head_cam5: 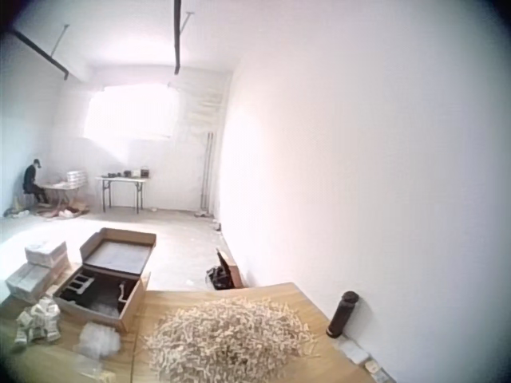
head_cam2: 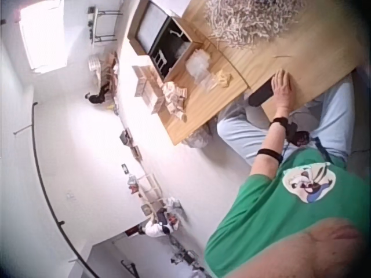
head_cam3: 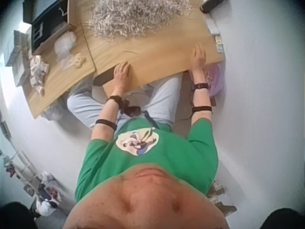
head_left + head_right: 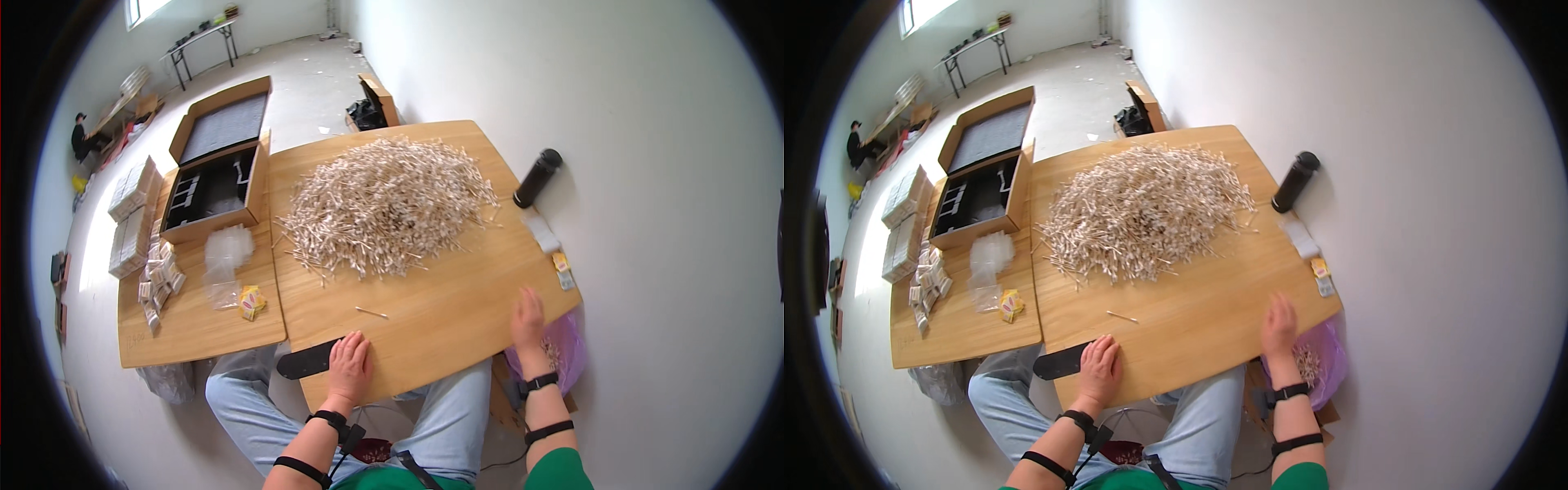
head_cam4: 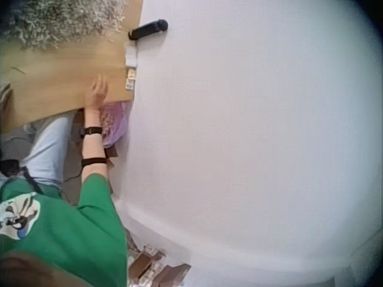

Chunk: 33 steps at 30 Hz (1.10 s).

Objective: Packing cotton swabs into plastic bags and sealing them.

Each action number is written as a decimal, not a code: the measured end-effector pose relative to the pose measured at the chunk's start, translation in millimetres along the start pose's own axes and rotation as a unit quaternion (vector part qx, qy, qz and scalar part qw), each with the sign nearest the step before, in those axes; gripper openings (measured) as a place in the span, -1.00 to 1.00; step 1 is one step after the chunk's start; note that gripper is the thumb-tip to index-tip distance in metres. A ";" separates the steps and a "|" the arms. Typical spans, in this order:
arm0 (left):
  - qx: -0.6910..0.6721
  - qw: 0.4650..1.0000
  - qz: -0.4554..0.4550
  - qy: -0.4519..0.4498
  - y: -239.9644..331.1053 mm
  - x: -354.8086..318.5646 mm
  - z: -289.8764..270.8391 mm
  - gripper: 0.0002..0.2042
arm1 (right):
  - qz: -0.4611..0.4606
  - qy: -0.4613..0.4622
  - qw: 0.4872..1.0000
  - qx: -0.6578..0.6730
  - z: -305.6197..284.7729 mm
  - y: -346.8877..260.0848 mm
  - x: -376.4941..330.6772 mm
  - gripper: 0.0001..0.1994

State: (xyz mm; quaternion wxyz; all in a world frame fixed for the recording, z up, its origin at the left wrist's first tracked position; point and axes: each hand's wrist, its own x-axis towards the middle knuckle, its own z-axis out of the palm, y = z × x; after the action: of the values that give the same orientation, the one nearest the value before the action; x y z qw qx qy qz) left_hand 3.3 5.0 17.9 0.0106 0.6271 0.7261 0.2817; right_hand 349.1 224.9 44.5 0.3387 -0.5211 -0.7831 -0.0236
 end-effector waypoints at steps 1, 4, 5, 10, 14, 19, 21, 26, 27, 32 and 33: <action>0.003 1.000 -0.001 0.005 -2.0 -2.2 2.0 -0.70 | -0.039 -0.005 0.999 0.035 22.9 -21.0 21.4 -0.67; -0.010 1.000 0.002 0.009 -1.6 -2.3 2.8 -0.70 | -0.135 -0.054 0.986 0.079 68.1 -100.3 87.2 -0.62; -0.007 1.000 0.001 0.010 -1.5 -2.8 1.1 -0.71 | -0.150 -0.081 0.979 0.110 83.2 -124.3 103.3 -0.60; -0.005 1.000 -0.003 -0.001 2.5 0.1 0.7 -0.72 | -0.178 -0.126 0.976 -0.016 133.6 -179.6 138.3 -0.54; -0.012 1.000 -0.010 -0.014 1.3 1.2 -1.0 -0.71 | -0.147 -0.129 0.979 -0.063 156.3 -162.8 124.0 -0.49; -0.027 0.999 -0.024 -0.026 6.3 6.7 -10.9 -0.70 | -0.136 -0.117 0.979 -0.091 146.0 -106.5 111.0 -0.54; -0.033 0.999 -0.022 -0.021 5.7 8.2 -8.4 -0.70 | -0.122 -0.108 0.985 -0.052 142.0 -82.2 112.4 -0.53; -0.025 0.999 -0.023 -0.014 -0.2 5.2 -6.1 -0.69 | -0.137 -0.038 0.976 -0.162 125.2 -97.2 123.0 -0.55; -0.025 0.999 -0.023 -0.011 0.9 5.5 -6.2 -0.69 | -0.140 -0.037 0.976 -0.162 124.4 -108.5 129.7 -0.55; -0.014 0.999 -0.023 -0.025 -1.6 -0.8 -1.5 -0.69 | -0.231 -0.105 0.967 0.033 163.0 -201.0 149.7 -0.51; -0.011 0.999 -0.026 -0.022 0.5 -2.3 -0.9 -0.69 | -0.234 -0.116 0.965 0.013 170.1 -216.0 149.8 -0.49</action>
State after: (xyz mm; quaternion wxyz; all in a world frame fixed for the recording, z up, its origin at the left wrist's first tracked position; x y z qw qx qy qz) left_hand 3.9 2.5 18.1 0.0411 0.6137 0.7387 0.2759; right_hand 49.2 312.6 65.0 0.2377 -0.3184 -0.9171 -0.0313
